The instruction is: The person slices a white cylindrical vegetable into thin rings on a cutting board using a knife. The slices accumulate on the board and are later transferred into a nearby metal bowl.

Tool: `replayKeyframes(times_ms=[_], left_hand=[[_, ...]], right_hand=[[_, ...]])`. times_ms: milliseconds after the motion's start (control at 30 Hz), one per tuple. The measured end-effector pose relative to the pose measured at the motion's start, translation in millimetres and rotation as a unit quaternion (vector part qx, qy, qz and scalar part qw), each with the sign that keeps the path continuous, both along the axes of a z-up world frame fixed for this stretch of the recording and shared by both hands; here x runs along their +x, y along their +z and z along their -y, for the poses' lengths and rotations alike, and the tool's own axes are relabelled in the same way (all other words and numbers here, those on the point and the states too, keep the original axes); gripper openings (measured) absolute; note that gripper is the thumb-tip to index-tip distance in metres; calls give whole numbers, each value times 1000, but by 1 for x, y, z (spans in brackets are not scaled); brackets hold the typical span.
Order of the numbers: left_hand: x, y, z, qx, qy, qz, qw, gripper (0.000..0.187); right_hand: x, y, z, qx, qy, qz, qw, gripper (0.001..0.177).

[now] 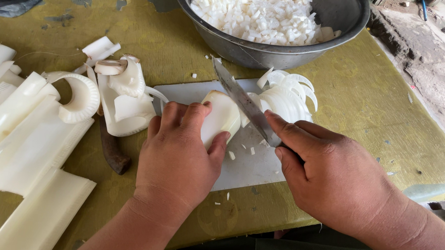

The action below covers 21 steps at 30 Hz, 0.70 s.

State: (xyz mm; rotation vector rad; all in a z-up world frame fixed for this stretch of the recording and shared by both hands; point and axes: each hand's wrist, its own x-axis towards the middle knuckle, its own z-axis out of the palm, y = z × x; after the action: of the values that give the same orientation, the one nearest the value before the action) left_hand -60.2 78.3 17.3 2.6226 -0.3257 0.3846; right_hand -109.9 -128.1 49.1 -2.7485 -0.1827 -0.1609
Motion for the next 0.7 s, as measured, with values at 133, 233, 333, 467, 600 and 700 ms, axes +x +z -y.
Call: replayKeyframes(times_ms=[133, 233, 333, 467, 600, 700], left_hand=[[0, -1, 0, -5, -4, 10, 1000, 50], [0, -1, -1, -5, -7, 13, 1000, 51], [0, 0, -1, -6, -7, 14, 1000, 53], [0, 1, -1, 3, -9, 9, 1000, 54], [1, 1, -1, 4, -16, 3, 1000, 56], [1, -1, -2, 8, -21, 13, 1000, 55]], right_hand=[[2, 0, -2, -7, 7, -3, 1000, 56], [2, -1, -3, -15, -10, -22, 1000, 57], [3, -2, -4, -13, 13, 0, 1000, 57], [8, -2, -5, -18, 53, 32, 998, 56], [14, -1, -9, -41, 55, 29, 997, 56], [22, 0, -15, -60, 43, -13, 997, 58]])
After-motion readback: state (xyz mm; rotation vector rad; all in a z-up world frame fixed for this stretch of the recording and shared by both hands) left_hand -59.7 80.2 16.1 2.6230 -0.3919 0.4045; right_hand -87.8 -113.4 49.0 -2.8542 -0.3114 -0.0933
